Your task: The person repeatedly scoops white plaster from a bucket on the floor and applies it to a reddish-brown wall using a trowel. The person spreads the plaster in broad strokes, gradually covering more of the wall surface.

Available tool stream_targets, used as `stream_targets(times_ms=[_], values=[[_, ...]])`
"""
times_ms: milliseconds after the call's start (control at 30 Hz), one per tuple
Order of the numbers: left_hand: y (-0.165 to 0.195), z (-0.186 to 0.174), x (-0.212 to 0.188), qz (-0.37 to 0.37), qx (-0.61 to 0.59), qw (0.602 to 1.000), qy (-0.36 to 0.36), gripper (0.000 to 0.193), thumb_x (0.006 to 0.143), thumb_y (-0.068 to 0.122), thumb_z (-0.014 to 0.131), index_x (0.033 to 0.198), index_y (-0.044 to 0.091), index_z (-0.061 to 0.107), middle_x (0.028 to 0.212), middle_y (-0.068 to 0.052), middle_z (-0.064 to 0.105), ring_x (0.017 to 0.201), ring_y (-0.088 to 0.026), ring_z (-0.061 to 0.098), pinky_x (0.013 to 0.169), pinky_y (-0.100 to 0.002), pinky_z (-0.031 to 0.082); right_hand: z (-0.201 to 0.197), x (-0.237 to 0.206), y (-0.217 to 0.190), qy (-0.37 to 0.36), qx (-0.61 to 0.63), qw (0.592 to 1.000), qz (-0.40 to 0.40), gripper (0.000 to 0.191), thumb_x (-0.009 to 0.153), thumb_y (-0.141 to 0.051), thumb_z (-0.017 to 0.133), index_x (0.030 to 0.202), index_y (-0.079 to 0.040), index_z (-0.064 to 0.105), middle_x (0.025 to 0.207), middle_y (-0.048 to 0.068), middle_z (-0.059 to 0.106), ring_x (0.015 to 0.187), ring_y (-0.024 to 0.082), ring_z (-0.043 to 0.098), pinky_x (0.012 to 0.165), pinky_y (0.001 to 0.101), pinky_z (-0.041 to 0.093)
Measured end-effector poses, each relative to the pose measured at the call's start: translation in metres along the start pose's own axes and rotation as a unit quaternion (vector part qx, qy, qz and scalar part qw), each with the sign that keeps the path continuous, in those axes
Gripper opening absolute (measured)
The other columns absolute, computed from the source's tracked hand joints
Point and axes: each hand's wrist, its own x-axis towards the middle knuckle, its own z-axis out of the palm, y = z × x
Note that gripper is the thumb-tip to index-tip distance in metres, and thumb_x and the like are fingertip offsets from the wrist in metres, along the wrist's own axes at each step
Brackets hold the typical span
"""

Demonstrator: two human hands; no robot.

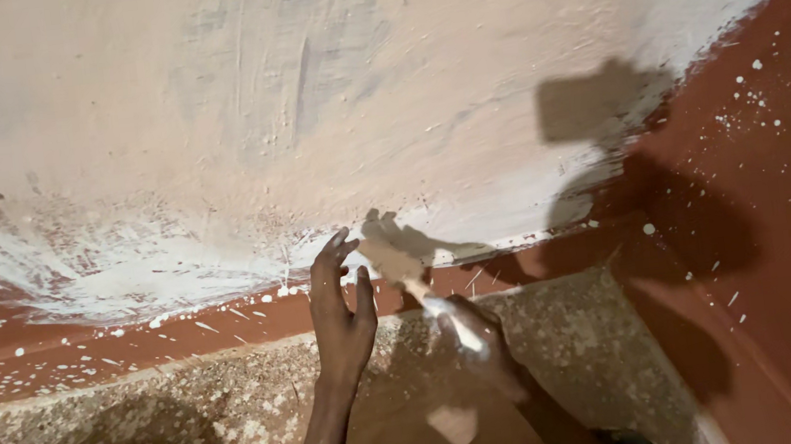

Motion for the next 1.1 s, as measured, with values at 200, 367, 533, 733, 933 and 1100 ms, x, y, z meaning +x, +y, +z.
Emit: stream_targets(times_ms=[200, 367, 533, 733, 933, 1100], values=[[0.001, 0.011, -0.003, 0.027, -0.003, 0.999, -0.022, 0.035, 0.099, 0.004, 0.057, 0.134, 0.005, 0.057, 0.144, -0.016, 0.057, 0.133, -0.034, 0.058, 0.104, -0.045, 0.054, -0.054, 0.023, 0.035, 0.170, 0.030, 0.984, 0.049, 0.047, 0.112, -0.015, 0.060, 0.152, -0.005, 0.037, 0.131, 0.013, 0.065, 0.109, 0.020, 0.067, 0.098, 0.0339, 0.057], [-0.002, 0.013, -0.005, 0.031, -0.008, 0.999, -0.027, 0.033, 0.098, 0.002, 0.057, 0.130, 0.004, 0.059, 0.146, -0.016, 0.055, 0.134, -0.034, 0.058, 0.106, -0.045, 0.056, -0.130, 0.034, 0.053, 0.380, -0.075, 0.921, 0.037, 0.046, 0.112, -0.015, 0.060, 0.152, -0.004, 0.038, 0.130, 0.013, 0.066, 0.109, 0.020, 0.067, 0.097, 0.0338, 0.057], [-0.002, 0.014, -0.006, 0.032, -0.016, 0.999, -0.025, 0.033, 0.097, 0.000, 0.057, 0.130, 0.003, 0.060, 0.148, -0.017, 0.054, 0.137, -0.036, 0.055, 0.105, -0.045, 0.055, -0.130, 0.035, 0.051, 0.388, -0.082, 0.917, 0.034, 0.045, 0.112, -0.014, 0.059, 0.151, -0.004, 0.039, 0.130, 0.013, 0.066, 0.108, 0.020, 0.067, 0.097, 0.0337, 0.057], [-0.004, 0.012, -0.004, 0.080, 0.049, 0.996, 0.004, 0.040, 0.094, 0.001, 0.061, 0.134, -0.001, 0.056, 0.151, -0.020, 0.048, 0.140, -0.042, 0.047, 0.113, -0.052, 0.041, -0.028, 0.009, 0.013, 0.140, 0.011, 0.989, 0.039, 0.044, 0.112, -0.013, 0.059, 0.151, -0.004, 0.040, 0.129, 0.013, 0.067, 0.108, 0.019, 0.068, 0.096, 0.0336, 0.058], [-0.011, 0.010, -0.006, 0.082, 0.021, 0.996, 0.006, 0.031, 0.091, -0.004, 0.060, 0.120, 0.005, 0.067, 0.149, -0.010, 0.057, 0.139, -0.033, 0.054, 0.114, -0.047, 0.046, -0.027, 0.006, 0.018, 0.079, 0.021, 0.996, 0.030, 0.043, 0.112, -0.012, 0.059, 0.150, -0.003, 0.041, 0.128, 0.013, 0.067, 0.107, 0.019, 0.068, 0.095, 0.0334, 0.058], [-0.015, 0.015, -0.006, 0.077, 0.012, 0.997, -0.004, 0.031, 0.091, -0.005, 0.059, 0.119, 0.005, 0.067, 0.149, -0.011, 0.056, 0.139, -0.032, 0.054, 0.113, -0.046, 0.047, -0.115, 0.026, 0.052, 0.324, -0.035, 0.945, 0.038, 0.042, 0.112, -0.011, 0.059, 0.150, -0.003, 0.042, 0.127, 0.013, 0.067, 0.107, 0.019, 0.068, 0.095, 0.0333, 0.059]])
